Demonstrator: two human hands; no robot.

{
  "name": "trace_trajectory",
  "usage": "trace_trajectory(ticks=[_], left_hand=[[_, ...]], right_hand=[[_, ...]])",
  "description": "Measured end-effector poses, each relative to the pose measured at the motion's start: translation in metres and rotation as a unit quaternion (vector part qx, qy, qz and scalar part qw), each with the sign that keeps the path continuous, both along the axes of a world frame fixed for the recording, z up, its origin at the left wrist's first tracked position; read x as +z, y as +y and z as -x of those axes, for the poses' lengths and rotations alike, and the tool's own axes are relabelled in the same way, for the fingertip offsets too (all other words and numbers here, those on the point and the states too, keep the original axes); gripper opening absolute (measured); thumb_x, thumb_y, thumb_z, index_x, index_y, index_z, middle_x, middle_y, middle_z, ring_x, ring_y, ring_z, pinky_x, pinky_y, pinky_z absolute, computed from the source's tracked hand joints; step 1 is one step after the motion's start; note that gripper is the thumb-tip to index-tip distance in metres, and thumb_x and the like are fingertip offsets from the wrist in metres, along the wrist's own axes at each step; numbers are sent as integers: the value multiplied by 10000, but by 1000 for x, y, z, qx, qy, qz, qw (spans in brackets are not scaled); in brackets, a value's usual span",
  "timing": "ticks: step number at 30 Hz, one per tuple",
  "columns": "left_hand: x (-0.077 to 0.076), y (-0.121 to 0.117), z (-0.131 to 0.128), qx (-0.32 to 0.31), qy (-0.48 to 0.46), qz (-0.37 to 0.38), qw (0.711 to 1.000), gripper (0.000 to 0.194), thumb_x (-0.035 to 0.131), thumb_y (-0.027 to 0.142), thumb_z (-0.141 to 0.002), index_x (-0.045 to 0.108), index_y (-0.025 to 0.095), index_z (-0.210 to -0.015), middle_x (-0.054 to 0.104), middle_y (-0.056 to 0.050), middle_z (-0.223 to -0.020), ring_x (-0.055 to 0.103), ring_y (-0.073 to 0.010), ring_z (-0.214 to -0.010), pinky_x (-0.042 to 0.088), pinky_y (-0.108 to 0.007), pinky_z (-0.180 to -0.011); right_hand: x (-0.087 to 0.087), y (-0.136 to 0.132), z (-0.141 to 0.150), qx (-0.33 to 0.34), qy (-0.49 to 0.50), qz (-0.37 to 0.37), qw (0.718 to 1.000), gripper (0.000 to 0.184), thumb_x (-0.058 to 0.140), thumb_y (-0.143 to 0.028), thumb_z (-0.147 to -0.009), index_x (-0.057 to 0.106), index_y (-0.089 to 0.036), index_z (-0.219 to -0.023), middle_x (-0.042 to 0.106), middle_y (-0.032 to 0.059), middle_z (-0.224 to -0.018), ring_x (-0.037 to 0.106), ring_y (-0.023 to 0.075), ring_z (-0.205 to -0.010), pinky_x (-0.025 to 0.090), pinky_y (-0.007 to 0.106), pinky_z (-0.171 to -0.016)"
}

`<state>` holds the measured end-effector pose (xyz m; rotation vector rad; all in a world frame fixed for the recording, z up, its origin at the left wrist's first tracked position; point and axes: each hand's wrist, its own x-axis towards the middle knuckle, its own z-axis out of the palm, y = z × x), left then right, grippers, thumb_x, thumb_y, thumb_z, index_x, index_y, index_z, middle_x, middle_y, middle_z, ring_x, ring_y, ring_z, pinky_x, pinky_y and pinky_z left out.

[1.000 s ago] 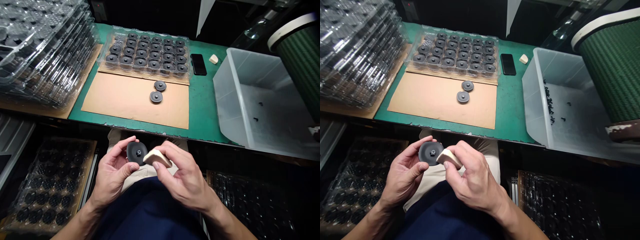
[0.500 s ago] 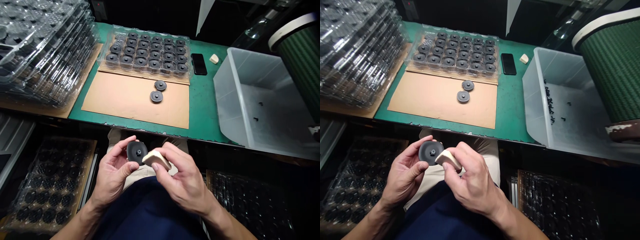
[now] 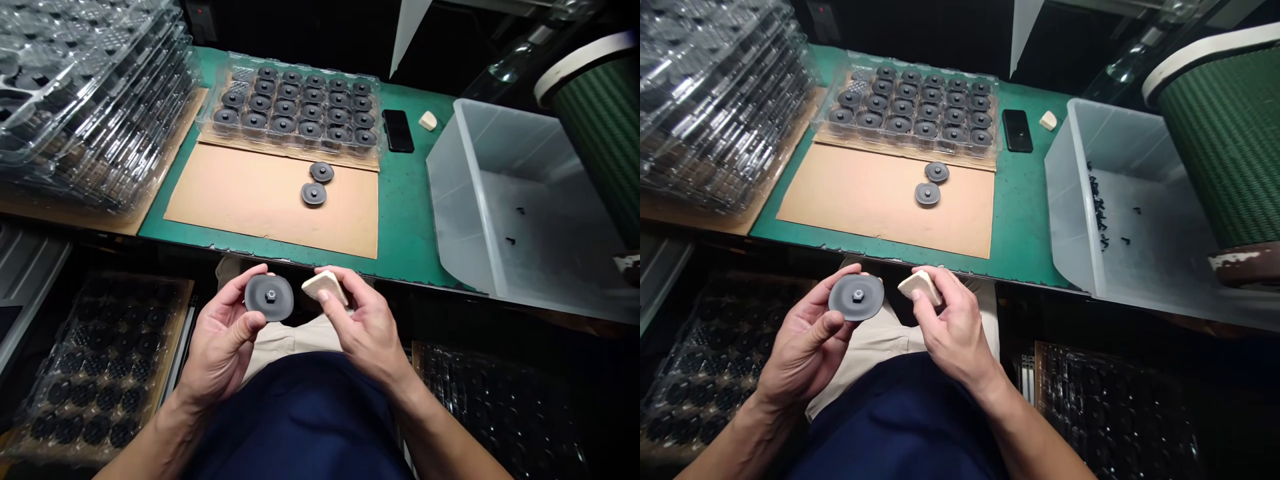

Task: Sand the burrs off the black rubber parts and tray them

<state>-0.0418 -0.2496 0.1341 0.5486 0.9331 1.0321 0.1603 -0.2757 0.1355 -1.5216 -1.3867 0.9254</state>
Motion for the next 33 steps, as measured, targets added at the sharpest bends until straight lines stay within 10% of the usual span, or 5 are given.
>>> trace_trajectory(ticks=[5, 9, 33], left_hand=[[1, 3, 0, 2, 16, -10, 1000, 581, 899, 248, -765, 710, 223, -1314, 737, -93, -1240, 692, -216, -1131, 551, -244, -994], [0, 1, 0, -17, 43, -41, 998, 628, 913, 221, -740, 703, 252, -1332, 712, -98, -1308, 680, -253, -1176, 546, -285, -1023], [0, 1, 4, -47, -19, 11, 999, 569, 879, 176, -780, 719, 251, -1321, 739, -81, -1272, 694, -192, -1140, 558, -194, -971]], right_hand=[[20, -5, 3, 72, 91, 35, 993, 148, 562, -309, -1114, 671, -225, -1169, 639, 37, -1030, 598, 208, -862, 483, 303, -767], [29, -3, 8, 95, -18, -61, 994, 160, 535, -207, -1096, 693, -195, -1119, 630, 70, -1022, 581, 233, -907, 471, 354, -846], [25, 5, 5, 125, -11, -27, 992, 162, 556, -185, -1035, 655, -165, -908, 499, 9, -807, 464, 167, -705, 358, 310, -654]])
